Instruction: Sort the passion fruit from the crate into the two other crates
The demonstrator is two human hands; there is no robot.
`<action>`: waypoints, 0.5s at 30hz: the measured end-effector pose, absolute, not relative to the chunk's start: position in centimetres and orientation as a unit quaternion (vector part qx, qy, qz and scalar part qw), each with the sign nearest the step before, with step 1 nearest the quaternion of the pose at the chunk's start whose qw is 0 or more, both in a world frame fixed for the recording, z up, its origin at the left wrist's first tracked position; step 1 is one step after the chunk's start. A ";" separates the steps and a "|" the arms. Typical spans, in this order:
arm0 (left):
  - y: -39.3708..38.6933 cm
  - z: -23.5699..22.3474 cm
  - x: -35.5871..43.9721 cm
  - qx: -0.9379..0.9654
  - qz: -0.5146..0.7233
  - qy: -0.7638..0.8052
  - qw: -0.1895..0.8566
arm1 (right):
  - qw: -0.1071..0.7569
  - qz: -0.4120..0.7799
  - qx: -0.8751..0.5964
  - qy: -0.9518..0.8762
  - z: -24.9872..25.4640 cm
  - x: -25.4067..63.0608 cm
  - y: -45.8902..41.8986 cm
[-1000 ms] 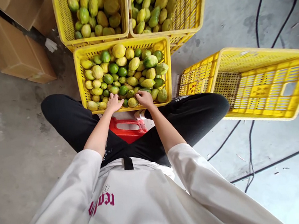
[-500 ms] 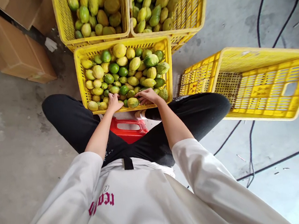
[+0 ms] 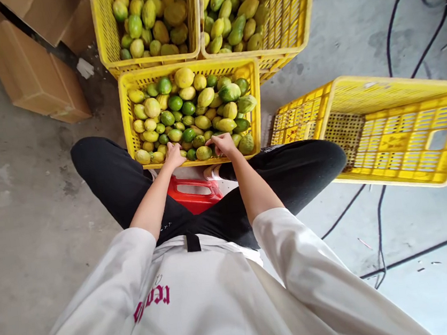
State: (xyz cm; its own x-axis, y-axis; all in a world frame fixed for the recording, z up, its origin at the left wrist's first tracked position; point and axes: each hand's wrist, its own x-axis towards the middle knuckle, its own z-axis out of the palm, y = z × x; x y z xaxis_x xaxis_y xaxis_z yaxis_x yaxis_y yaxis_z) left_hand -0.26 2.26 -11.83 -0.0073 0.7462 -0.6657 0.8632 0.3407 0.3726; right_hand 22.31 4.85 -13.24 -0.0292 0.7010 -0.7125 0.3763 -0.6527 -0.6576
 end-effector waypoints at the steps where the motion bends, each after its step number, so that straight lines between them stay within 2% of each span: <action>1: 2.2 -11.8 -0.3 0.568 -0.064 0.708 0.414 | 0.137 0.610 -0.679 -0.384 -13.3 22.4 4.9; 5: 2.0 -11.3 -0.1 0.562 -0.051 0.726 0.394 | 0.141 0.654 -0.659 -0.344 -13.0 22.5 5.2; 10: 2.3 -10.2 0.0 0.546 -0.050 0.737 0.395 | 0.157 0.652 -0.663 -0.332 -12.1 22.2 4.9; 15: 3.7 -8.6 0.0 0.526 0.057 0.730 0.432 | 0.180 0.684 -0.650 -0.277 -10.8 22.4 5.0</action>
State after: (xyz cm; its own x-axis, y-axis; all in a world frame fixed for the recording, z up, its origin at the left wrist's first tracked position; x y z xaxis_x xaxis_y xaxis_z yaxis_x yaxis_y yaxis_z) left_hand 0.03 3.73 -8.61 -0.0735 0.8174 -0.5714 0.7193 0.4403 0.5373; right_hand 22.39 4.95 -10.76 -0.0897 0.6067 -0.7899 0.1127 -0.7818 -0.6133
